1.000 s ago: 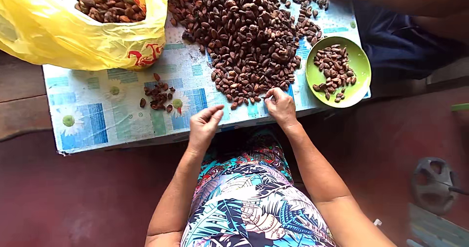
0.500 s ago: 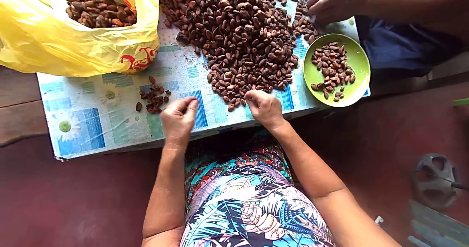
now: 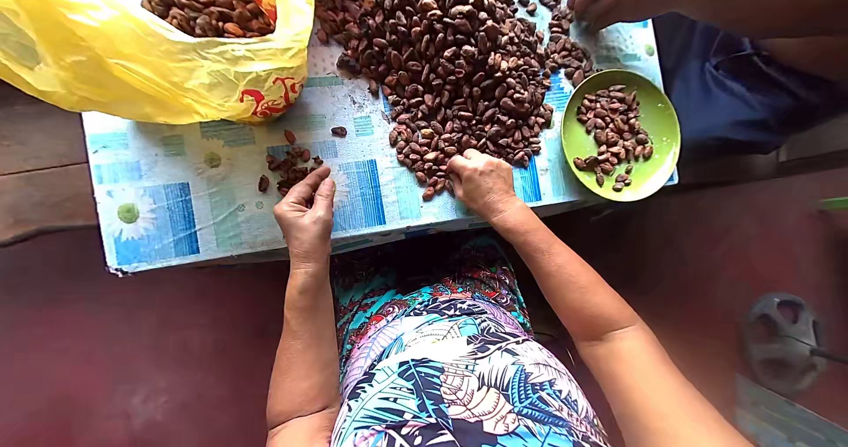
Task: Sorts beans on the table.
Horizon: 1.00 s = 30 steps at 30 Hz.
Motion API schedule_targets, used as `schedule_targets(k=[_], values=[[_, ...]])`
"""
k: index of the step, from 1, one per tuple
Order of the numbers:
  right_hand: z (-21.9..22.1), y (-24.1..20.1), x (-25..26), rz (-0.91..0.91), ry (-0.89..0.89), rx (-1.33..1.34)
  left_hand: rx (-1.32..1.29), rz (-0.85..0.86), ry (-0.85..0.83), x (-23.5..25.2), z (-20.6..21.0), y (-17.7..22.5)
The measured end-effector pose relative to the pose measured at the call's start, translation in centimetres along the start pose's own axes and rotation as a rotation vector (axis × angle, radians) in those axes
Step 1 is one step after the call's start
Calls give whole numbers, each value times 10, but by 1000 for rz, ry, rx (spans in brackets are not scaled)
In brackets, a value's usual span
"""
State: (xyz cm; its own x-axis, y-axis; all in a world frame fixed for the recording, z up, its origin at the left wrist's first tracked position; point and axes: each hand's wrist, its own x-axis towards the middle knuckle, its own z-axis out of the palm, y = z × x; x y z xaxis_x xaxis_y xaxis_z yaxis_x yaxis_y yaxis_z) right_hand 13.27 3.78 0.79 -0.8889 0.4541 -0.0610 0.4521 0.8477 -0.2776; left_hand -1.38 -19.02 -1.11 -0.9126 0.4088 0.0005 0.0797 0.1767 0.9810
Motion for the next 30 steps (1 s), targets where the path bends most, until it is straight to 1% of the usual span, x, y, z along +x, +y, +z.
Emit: schedule_targets(k=[2,4,6,8,9,11,14,16,18,20,22,24,26,27,28,29,30], values=[[-8,7,3,57,-5,100,-121,-49,-45,-5,5,8],[-15,11,-2,69,97,229,-157,-88,-158,-15,12,16],[-15,0,-15,4,178,353,-148,-153,-329,-29,23,24],[-6,-20,-37,-112,211,431,-181,-251,-480,-43,37,28],[0,-28,-48,-161,215,452,-203,-297,-529,-47,43,27],[13,-35,-61,-216,249,473,-206,-349,-580,-52,51,24],[26,-36,-68,-226,299,490,-180,-407,-627,-55,52,24],[29,-36,-71,-245,311,509,-232,-458,-642,-55,51,24],[29,-33,-71,-256,285,565,-274,-479,-639,-51,46,24],[23,-22,-71,-187,236,582,-237,-406,-577,-40,33,22],[13,-1,-69,-23,177,515,-152,-278,-412,-20,13,18],[7,23,-62,119,179,435,-4,-163,-209,3,-10,13],[6,35,-55,172,214,367,152,-72,-18,21,-25,8],[5,35,-51,178,211,331,215,-31,47,26,-27,7],[5,32,-47,181,199,297,260,15,64,27,-25,10],[4,29,-43,191,175,269,297,59,13,22,-20,16],[6,26,-39,199,153,246,325,85,-82,15,-11,21]])
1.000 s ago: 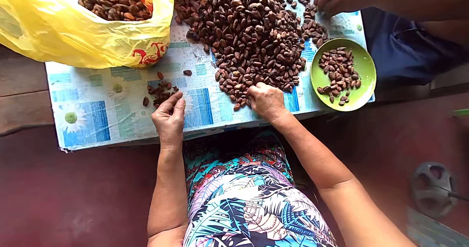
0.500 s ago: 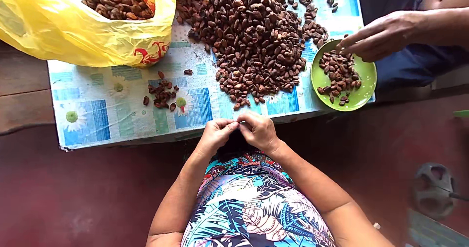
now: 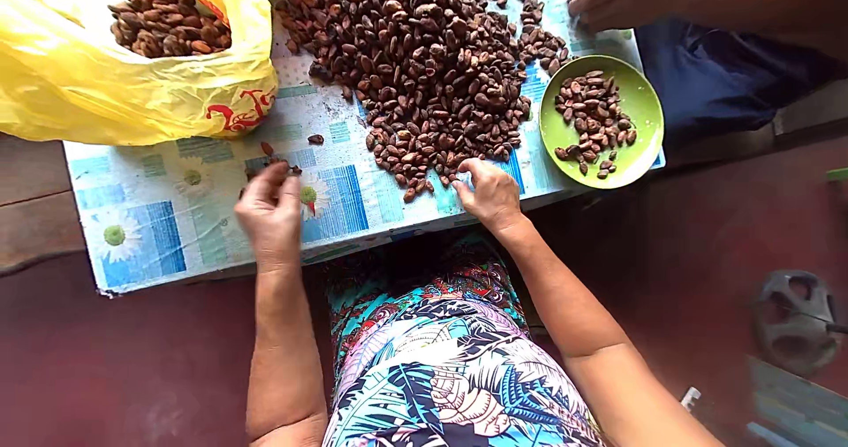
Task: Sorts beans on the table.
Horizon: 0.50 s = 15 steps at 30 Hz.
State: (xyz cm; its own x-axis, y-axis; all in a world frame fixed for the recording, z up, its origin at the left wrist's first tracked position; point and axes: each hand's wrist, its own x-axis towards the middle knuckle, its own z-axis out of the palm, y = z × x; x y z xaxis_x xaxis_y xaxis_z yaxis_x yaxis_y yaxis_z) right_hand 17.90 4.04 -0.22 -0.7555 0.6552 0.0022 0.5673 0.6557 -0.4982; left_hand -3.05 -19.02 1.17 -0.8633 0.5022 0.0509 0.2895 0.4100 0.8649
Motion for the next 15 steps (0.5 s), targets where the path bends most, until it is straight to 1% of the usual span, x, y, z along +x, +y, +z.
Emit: schedule_targets(k=[2,4,6,7,8,9,11,12,13,14,15], values=[[7,-3,4,-8,-19,-40,56,75,-161,-14,26,12],[10,-2,6,-13,-39,-34,80,139,-292,-25,55,16],[6,3,7,14,-68,62,103,177,-369,-29,77,16],[4,8,8,36,-50,166,121,192,-386,-29,85,17],[1,14,10,67,-15,322,145,209,-394,-28,92,18],[-3,18,11,119,16,535,170,220,-404,-27,96,20],[-15,20,14,313,31,1116,235,226,-417,-25,102,25],[-23,22,14,412,-18,1385,280,212,-423,-25,104,29],[-29,26,14,489,-80,1595,328,193,-424,-26,106,33],[-31,29,13,559,-129,1741,368,170,-423,-26,107,36],[-30,32,11,614,-168,1829,408,144,-426,-26,108,40]])
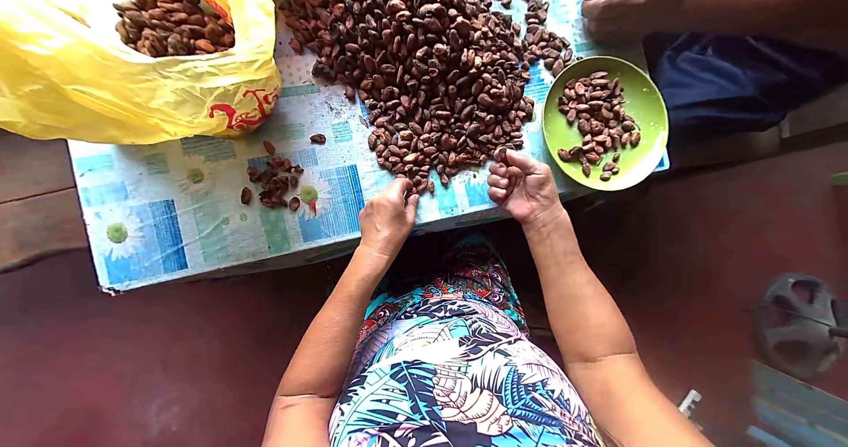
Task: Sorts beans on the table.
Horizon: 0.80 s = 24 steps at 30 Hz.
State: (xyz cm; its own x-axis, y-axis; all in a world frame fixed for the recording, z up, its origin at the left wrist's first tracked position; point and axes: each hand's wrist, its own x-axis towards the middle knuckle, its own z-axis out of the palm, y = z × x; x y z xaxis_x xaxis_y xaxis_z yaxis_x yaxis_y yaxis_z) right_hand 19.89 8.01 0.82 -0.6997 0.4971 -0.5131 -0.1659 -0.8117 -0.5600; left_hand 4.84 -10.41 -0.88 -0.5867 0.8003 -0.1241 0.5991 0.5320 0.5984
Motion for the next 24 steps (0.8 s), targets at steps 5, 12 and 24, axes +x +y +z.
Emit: schedule_targets(k=[5,12,24], values=[[-10,10,0,62,17,-29,-261,-54,-11,5,-7,-10],[10,24,12,-471,63,-1275,-1842,-272,-432,10,-36,-40],[17,52,19,-777,56,-1814,-378,60,143,14,-4,-17]])
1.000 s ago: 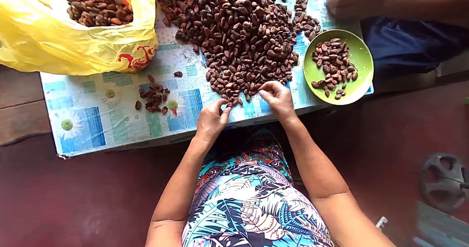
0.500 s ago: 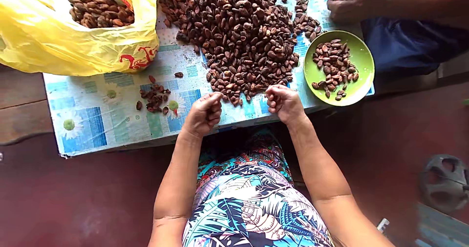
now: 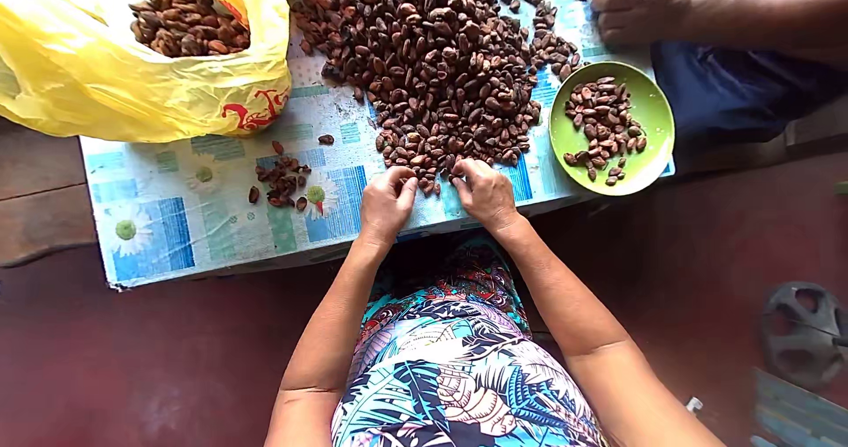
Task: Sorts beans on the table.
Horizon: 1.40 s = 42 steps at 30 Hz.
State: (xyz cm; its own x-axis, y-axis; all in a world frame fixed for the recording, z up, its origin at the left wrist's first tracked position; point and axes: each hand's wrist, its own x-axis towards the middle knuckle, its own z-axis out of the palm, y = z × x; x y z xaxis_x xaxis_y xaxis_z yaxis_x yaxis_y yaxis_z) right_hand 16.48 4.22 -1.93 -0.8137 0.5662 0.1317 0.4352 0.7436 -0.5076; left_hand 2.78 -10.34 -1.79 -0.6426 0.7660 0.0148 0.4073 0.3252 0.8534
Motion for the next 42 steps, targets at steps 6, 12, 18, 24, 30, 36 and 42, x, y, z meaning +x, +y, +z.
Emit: schedule_targets(k=[6,12,18,24,30,36,42], values=[[-2,-6,3,66,-89,-43,414,37,-126,-2,13,15],[0,-7,5,63,-95,-72,359,178,-143,-2,12,5],[1,2,3,92,35,203,472,151,-101,-8,27,15],[-19,-25,-1,814,101,1619,271,82,-171,2,10,18],[-16,-59,7,1090,77,2187,267,405,-105,4,7,58],[-2,-55,12,1019,223,2321,190,557,-139,8,29,53],[-32,-24,9,1062,271,2276,33,601,-47,9,11,49]])
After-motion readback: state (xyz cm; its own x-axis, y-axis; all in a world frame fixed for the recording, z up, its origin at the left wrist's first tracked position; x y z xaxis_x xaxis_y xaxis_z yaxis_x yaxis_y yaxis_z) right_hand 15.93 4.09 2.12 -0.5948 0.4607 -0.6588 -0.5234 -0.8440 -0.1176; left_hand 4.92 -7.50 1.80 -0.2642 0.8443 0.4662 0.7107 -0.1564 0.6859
